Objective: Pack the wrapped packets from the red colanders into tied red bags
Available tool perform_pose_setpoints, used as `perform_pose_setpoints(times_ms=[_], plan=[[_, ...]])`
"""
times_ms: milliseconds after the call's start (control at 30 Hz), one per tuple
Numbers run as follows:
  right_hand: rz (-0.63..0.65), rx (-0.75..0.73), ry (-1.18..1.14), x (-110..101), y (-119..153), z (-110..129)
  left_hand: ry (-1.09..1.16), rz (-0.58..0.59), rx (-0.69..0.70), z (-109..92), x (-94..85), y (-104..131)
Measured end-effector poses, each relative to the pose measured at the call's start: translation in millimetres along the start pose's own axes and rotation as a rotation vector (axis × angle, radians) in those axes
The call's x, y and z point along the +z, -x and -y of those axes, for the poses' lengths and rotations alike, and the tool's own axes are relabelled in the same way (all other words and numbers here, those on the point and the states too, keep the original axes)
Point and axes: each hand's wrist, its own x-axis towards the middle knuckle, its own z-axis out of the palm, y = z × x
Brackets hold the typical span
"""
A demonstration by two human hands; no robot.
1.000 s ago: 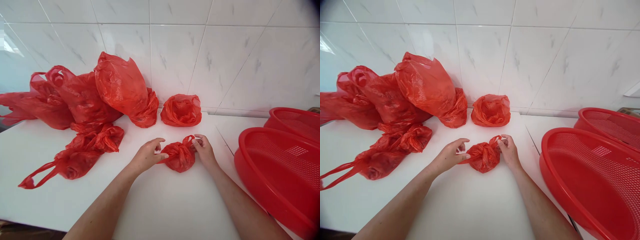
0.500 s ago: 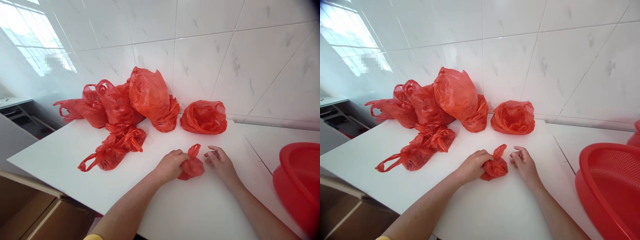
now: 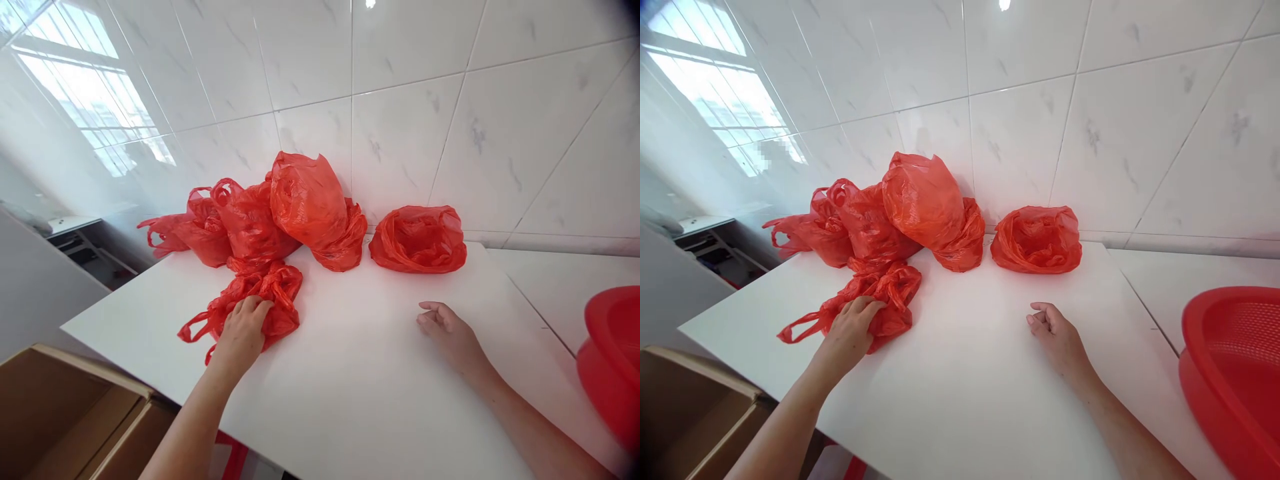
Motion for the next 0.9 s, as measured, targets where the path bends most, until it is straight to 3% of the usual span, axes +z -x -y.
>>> perform_pose_setpoints(times_ms=[167, 267, 333, 500, 600, 700, 900], plan=[[0.015, 0.013, 0.04, -1, 1, 2, 0.058, -0.028, -0.004, 8, -10.2, 5], [0.014, 0.013, 0.067, -2, 2, 2, -0.043, -0.05, -0.069, 13, -17.1, -9], [0.011, 0.015, 0.069, -2, 2, 3, -0.101, 0.039, -0.112, 20, -19.3, -27], [0.011, 0.018, 0.073, -2, 3, 3, -0.082, 0.42, -0.138, 41, -14.0, -71], [0.017, 0.015, 0.083, -2, 3, 3, 0.021, 0.523, -0.111, 55, -5.5, -84], [0.022, 0.016, 0.085, -2, 3, 4, 0.144, 0.489, -0.052, 67, 3.0, -84], [0.004, 0.019, 0.079, -2, 2, 5, 0.188, 0.24, 0.009, 68, 14.1, -54]])
